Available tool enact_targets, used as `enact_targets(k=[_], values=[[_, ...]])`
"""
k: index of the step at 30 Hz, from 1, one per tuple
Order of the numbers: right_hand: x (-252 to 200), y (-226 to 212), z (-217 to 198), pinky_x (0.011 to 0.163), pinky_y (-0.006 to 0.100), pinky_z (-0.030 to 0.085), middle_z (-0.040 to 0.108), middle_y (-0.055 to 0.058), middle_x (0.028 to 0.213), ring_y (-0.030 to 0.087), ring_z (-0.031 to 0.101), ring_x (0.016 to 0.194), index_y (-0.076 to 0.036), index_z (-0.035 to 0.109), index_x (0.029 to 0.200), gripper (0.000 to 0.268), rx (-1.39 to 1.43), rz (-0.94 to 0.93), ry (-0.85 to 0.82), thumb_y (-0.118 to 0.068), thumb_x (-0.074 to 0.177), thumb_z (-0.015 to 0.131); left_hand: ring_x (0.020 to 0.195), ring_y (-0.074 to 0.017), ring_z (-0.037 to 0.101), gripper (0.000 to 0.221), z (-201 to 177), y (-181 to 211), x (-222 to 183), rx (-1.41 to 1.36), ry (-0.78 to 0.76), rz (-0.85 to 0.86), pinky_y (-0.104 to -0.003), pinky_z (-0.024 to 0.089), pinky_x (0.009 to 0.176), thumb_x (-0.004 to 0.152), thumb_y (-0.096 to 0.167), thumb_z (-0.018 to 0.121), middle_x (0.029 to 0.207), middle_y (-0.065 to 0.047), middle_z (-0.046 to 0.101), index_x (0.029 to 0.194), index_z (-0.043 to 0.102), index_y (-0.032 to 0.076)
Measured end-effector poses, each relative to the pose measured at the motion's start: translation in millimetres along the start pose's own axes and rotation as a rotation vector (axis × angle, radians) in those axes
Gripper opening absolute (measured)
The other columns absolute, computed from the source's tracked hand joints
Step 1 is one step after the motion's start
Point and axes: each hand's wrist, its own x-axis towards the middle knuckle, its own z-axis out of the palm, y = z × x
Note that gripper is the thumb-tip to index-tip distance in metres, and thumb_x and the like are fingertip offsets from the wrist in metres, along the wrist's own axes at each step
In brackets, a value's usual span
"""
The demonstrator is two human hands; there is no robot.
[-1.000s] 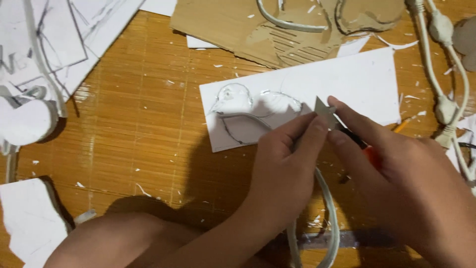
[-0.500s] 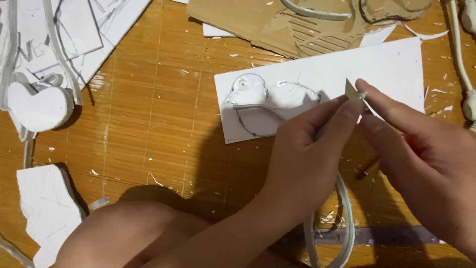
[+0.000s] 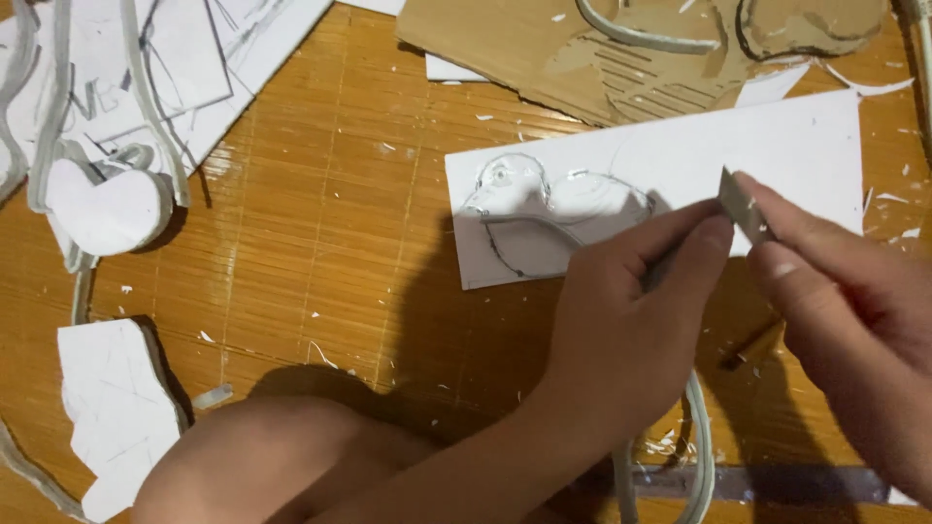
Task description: The person is using a utility knife to cut and trim a flexible plastic casing, likely for LED neon lights, on a floor-based workspace.
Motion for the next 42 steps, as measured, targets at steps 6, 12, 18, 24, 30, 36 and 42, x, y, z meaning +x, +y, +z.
enact_targets(k=[6, 12, 18, 24, 30, 36, 42], values=[[-2.7, 0.9, 5.5, 0.033, 0.025, 0.027, 0.050, 0.014, 0.051, 0.018, 0.039, 0.037, 0.006, 0.054, 0.129, 0.040, -0.009, -0.005, 0.072, -0.001, 0.092, 0.040, 0.057, -0.0053, 0.042, 0.041, 0.4, 2.0, -3.3, -0.017, -0.010, 0.013, -0.022, 0.034, 0.050, 0.086, 0.026, 0.045, 0.065, 0.000, 0.054, 0.112, 0.064, 0.001], [-6.8, -12.1, 7.8, 0.029, 0.026, 0.024, 0.053, 0.013, 0.044, 0.017, 0.036, 0.033, -0.005, 0.062, 0.124, 0.037, -0.152, 0.110, 0.194, -0.002, 0.089, 0.052, 0.062, -0.0068, 0.045, 0.040, 1.2, 3.2, -2.6, -0.062, 0.000, -0.039, -0.023, 0.037, 0.055, 0.084, 0.027, 0.047, 0.071, 0.000, 0.057, 0.111, 0.066, 0.005], [1.9, -29.1, -3.3, 0.040, 0.032, 0.037, 0.076, 0.015, 0.055, 0.024, 0.064, 0.041, -0.038, 0.061, 0.124, 0.040, -0.408, 0.525, 0.010, -0.032, 0.087, 0.049, 0.073, -0.0082, 0.057, 0.038, 3.8, -1.5, 1.0, -0.083, 0.014, -0.014, -0.021, 0.046, 0.065, 0.082, 0.023, 0.050, 0.086, -0.005, 0.069, 0.110, 0.067, 0.003], [4.0, -49.4, -5.8, 0.053, 0.033, 0.048, 0.072, 0.008, 0.068, 0.023, 0.064, 0.053, -0.052, 0.048, 0.126, 0.042, -0.620, 0.618, -0.105, -0.042, 0.085, 0.046, 0.063, -0.0072, 0.049, 0.034, 6.3, -1.3, 1.6, -0.064, 0.038, -0.006, -0.021, 0.040, 0.058, 0.082, 0.021, 0.052, 0.070, -0.001, 0.062, 0.102, 0.071, 0.002], [-1.6, -44.9, -5.7, 0.049, 0.034, 0.048, 0.074, 0.005, 0.064, 0.024, 0.066, 0.051, -0.044, 0.050, 0.125, 0.044, -0.614, 0.513, -0.054, -0.043, 0.081, 0.052, 0.055, -0.0089, 0.038, 0.024, 7.7, -3.5, 2.2, -0.096, 0.008, -0.084, -0.026, 0.029, 0.052, 0.089, 0.017, 0.047, 0.058, -0.001, 0.047, 0.083, 0.065, 0.001], [-5.4, -50.5, -4.6, 0.044, 0.034, 0.045, 0.074, 0.009, 0.058, 0.022, 0.064, 0.045, -0.025, 0.048, 0.131, 0.049, -0.473, 0.357, -0.122, -0.036, 0.083, 0.052, 0.079, -0.0163, 0.059, 0.041, -7.4, -12.1, 12.2, 0.378, -0.144, 0.102, -0.029, 0.048, 0.070, 0.087, 0.030, 0.038, 0.094, -0.008, 0.064, 0.109, 0.058, 0.003], [0.0, -10.2, 27.5, 0.066, 0.041, 0.054, 0.068, 0.002, 0.104, 0.029, 0.069, 0.078, -0.018, 0.019, 0.144, 0.076, -0.626, 0.207, -0.339, -0.046, 0.082, 0.052, 0.111, -0.0312, 0.036, 0.073, -94.4, -33.0, -3.5, 1.290, 0.244, 0.100, -0.054, 0.029, 0.086, 0.067, 0.047, 0.074, 0.123, -0.010, 0.040, 0.127, 0.046, 0.018]])
